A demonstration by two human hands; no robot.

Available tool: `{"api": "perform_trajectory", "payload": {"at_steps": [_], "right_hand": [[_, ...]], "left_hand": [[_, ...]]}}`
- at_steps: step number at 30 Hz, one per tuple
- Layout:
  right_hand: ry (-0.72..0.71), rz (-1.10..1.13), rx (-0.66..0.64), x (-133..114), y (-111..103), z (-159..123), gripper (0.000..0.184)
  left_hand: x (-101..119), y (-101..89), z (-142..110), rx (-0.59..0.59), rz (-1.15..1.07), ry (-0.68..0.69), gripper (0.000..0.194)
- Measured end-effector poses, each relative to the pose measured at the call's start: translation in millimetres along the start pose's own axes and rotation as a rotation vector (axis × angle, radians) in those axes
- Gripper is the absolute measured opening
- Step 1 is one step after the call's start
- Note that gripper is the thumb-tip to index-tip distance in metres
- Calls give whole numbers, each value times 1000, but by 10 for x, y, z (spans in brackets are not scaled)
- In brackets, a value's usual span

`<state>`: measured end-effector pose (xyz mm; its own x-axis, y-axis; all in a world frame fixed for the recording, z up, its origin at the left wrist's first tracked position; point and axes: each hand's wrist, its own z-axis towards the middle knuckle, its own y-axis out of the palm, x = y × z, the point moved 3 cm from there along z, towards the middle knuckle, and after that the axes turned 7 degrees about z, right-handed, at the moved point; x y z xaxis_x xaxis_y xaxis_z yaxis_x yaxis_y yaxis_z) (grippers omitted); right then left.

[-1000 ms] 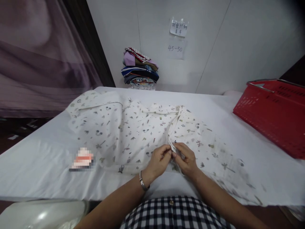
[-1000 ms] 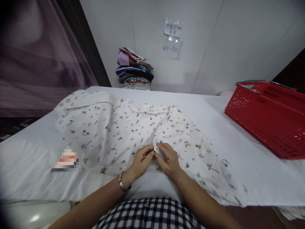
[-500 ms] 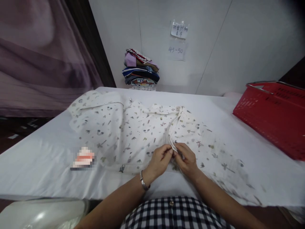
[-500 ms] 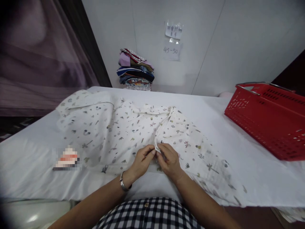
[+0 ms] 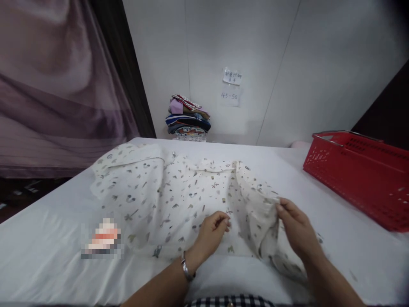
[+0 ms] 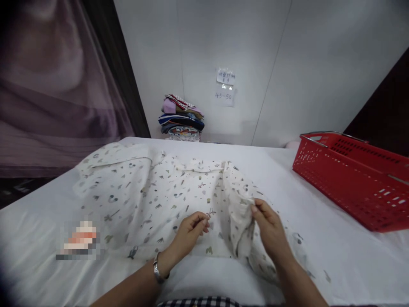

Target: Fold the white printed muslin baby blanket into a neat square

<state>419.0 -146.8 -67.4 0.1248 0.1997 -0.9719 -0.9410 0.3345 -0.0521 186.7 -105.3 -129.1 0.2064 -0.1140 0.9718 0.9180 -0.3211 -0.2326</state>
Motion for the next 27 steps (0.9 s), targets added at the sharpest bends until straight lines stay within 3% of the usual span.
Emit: {"api": "perform_trajectory", "payload": {"at_steps": [4, 7, 11, 16, 22, 27], "right_hand": [[32, 142, 101, -201, -525, 156, 30], [52, 188, 153, -303, -714, 202, 29], [79, 230, 138, -330, -728, 125, 33], [99, 132, 15, -235, -674, -62, 36], [86, -131, -137, -181, -673, -257, 29], [132, -196, -178, -177, -745, -385, 31]], "left_hand": [[108, 22, 77, -117, -16, -83, 13], [241, 11, 178, -188, 25, -44, 14], [382, -75, 430, -179, 184, 28, 21], [448, -217, 891, -66, 496, 84, 25], [370, -238, 1431, 55, 837, 254, 37], [229, -198, 1737, 45, 991, 373, 45]]}}
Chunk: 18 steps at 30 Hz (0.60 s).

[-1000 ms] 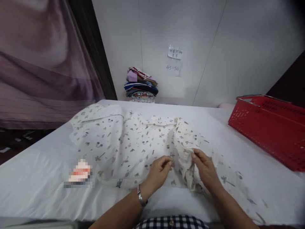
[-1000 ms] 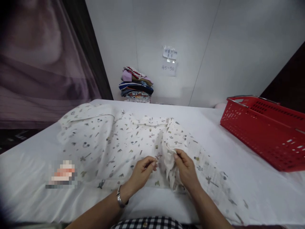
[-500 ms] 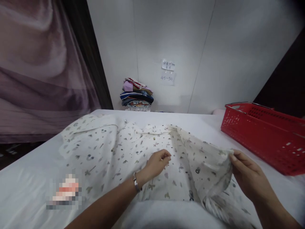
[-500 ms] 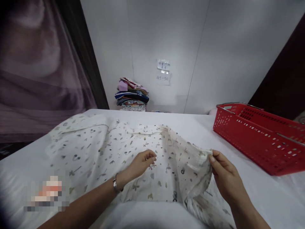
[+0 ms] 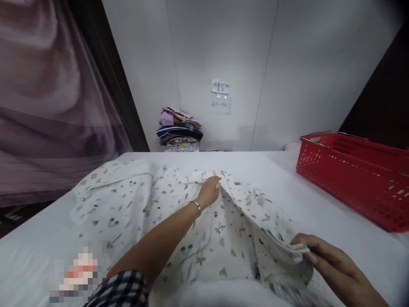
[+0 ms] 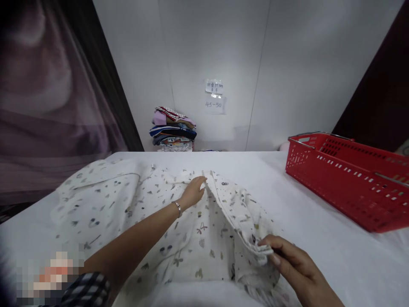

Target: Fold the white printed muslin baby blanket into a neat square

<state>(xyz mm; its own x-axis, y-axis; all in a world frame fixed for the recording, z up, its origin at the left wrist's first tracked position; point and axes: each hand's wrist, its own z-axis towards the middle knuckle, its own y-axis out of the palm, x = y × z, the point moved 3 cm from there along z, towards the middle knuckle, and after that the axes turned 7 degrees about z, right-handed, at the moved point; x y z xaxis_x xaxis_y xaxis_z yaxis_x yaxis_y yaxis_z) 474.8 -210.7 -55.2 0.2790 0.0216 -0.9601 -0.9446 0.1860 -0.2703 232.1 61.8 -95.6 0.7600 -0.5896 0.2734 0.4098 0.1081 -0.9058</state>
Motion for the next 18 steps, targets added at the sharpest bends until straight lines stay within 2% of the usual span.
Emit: {"api": "perform_trajectory", "payload": {"at_steps": [4, 7, 13, 18], "right_hand": [[66, 25, 50, 68, -87, -65, 34], [87, 134, 56, 106, -95, -71, 35], [255, 652, 144, 229, 58, -10, 29], [363, 1025, 348, 550, 47, 110, 22]], "left_hand": [[-80, 167, 119, -38, 42, 47, 47], [-109, 267, 198, -56, 75, 69, 44], [-145, 356, 343, -122, 130, 49, 31], [-176, 387, 467, -160, 187, 18, 29]]}}
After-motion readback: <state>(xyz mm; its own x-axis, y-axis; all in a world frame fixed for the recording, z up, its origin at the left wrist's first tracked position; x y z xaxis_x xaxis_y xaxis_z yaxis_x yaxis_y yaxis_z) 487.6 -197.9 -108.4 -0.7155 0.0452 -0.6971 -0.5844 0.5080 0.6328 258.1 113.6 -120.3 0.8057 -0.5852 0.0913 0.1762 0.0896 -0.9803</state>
